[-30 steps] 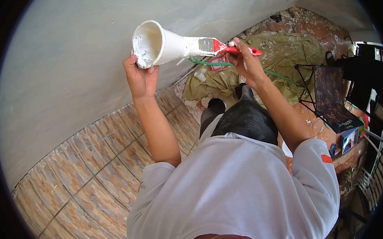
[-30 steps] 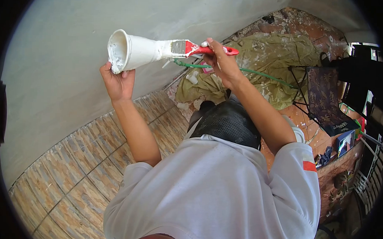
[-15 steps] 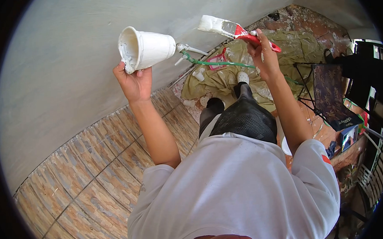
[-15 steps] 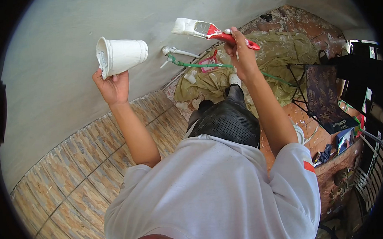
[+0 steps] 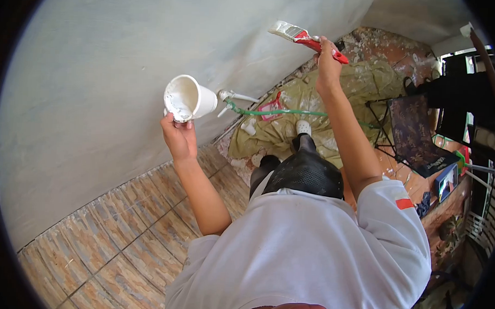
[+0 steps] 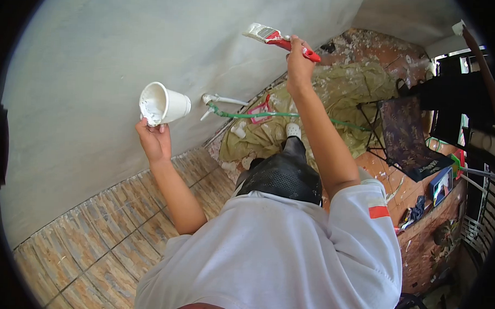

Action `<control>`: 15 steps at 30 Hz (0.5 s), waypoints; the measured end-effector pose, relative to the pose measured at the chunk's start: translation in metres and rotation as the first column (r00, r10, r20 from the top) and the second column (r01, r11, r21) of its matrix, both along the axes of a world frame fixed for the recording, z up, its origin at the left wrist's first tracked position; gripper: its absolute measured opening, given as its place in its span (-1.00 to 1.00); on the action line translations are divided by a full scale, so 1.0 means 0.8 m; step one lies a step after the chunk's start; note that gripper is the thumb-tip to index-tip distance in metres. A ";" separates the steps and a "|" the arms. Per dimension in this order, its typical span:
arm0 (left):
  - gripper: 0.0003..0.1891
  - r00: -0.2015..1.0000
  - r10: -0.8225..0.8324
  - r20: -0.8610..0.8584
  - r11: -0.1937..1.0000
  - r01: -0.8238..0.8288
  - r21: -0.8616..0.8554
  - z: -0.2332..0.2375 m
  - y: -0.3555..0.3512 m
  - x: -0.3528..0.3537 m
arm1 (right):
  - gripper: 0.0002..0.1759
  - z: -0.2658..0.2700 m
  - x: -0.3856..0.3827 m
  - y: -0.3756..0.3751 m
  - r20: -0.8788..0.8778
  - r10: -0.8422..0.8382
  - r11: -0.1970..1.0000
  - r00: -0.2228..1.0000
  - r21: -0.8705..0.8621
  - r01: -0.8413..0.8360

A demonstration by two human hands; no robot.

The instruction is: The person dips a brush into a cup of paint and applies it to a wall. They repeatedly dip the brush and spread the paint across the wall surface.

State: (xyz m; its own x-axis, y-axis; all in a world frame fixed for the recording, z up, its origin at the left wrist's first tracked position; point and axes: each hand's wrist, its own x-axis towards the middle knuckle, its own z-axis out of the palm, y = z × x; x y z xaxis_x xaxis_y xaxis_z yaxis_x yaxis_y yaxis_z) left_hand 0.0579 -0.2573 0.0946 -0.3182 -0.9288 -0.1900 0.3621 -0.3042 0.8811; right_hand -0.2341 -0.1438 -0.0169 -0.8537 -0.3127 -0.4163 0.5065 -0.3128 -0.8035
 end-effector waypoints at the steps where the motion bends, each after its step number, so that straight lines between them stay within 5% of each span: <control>1: -0.82 0.996 0.053 0.073 0.998 -0.052 -0.019 -0.001 0.006 -0.008 | -0.80 0.009 -0.007 -0.009 -0.011 0.004 1.000 1.000 0.002 -0.004; 9: -0.79 0.970 0.149 0.191 0.985 -0.129 -0.117 -0.023 0.005 -0.008 | -0.86 0.067 -0.049 -0.057 -0.217 -0.037 0.985 0.975 -0.170 0.000; 10: -0.80 0.974 0.145 0.175 0.985 -0.125 -0.121 -0.022 0.003 -0.007 | -0.75 0.071 -0.064 -0.056 -0.241 -0.021 0.998 0.970 -0.067 0.005; 12: -0.80 0.972 0.177 0.155 0.980 -0.159 -0.123 -0.020 0.000 -0.005 | -0.80 0.107 -0.051 -0.043 -0.388 0.172 0.938 0.905 -0.216 -0.270; 13: -0.80 0.984 0.139 0.112 0.984 -0.125 -0.124 -0.028 -0.004 0.006 | -0.81 0.090 -0.067 -0.042 -0.289 0.124 0.975 0.949 -0.142 -0.171; 15: -0.80 0.990 0.122 0.077 0.985 -0.112 -0.129 -0.031 -0.008 0.018 | -0.80 0.087 -0.075 -0.035 -0.294 0.272 0.922 0.917 -0.193 -0.335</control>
